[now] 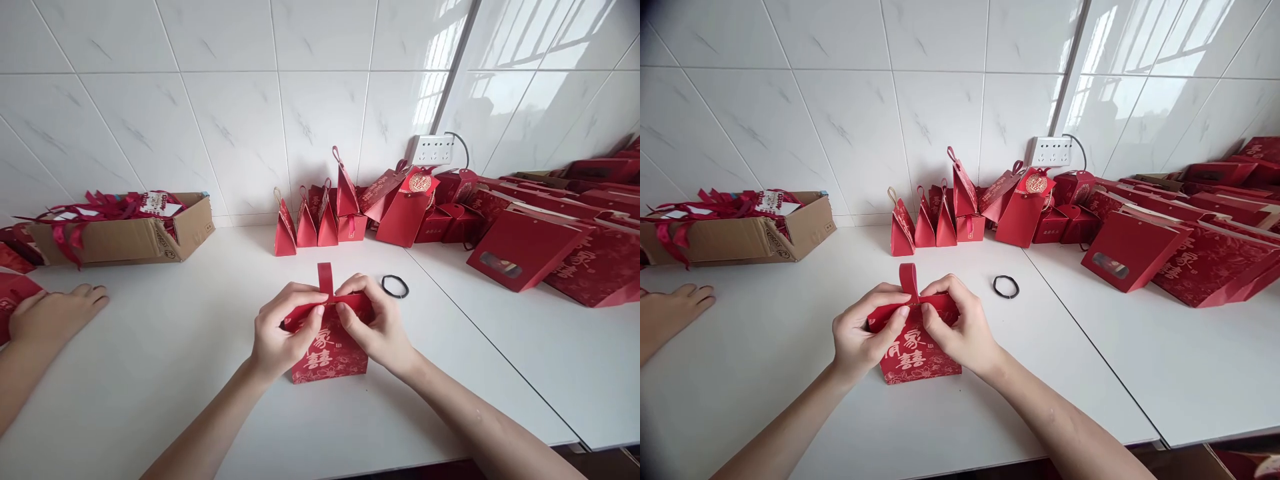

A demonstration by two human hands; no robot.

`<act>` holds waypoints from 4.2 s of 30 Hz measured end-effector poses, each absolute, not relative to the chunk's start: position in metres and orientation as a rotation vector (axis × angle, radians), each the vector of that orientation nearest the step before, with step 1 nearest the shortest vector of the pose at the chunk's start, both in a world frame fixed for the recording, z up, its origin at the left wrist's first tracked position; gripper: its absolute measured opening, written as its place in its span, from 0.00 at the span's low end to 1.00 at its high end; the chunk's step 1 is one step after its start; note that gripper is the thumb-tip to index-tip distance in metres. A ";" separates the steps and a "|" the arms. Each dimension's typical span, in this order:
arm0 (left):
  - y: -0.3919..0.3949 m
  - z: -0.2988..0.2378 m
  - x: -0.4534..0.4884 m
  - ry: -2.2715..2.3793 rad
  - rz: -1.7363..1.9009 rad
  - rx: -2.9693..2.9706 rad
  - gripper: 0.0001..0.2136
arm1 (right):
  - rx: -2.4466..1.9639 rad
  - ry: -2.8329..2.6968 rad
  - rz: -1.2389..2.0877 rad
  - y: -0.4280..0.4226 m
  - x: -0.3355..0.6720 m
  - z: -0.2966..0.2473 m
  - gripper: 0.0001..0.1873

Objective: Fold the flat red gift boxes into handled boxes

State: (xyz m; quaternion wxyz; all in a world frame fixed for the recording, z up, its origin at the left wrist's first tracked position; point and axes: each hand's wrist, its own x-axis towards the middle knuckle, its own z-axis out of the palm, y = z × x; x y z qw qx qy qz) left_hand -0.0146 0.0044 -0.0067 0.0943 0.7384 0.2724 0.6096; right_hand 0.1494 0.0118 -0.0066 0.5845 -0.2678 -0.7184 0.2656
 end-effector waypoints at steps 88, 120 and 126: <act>0.004 -0.008 -0.014 0.758 1.836 2.327 0.05 | -0.589 -1.621 0.737 0.014 0.148 -0.012 0.13; 0.004 -0.006 -0.014 0.768 1.834 2.347 0.04 | -0.620 -1.632 0.711 0.014 0.148 -0.010 0.11; 0.005 -0.006 -0.014 0.766 1.856 2.381 0.05 | -0.628 -1.630 0.727 0.013 0.148 -0.010 0.12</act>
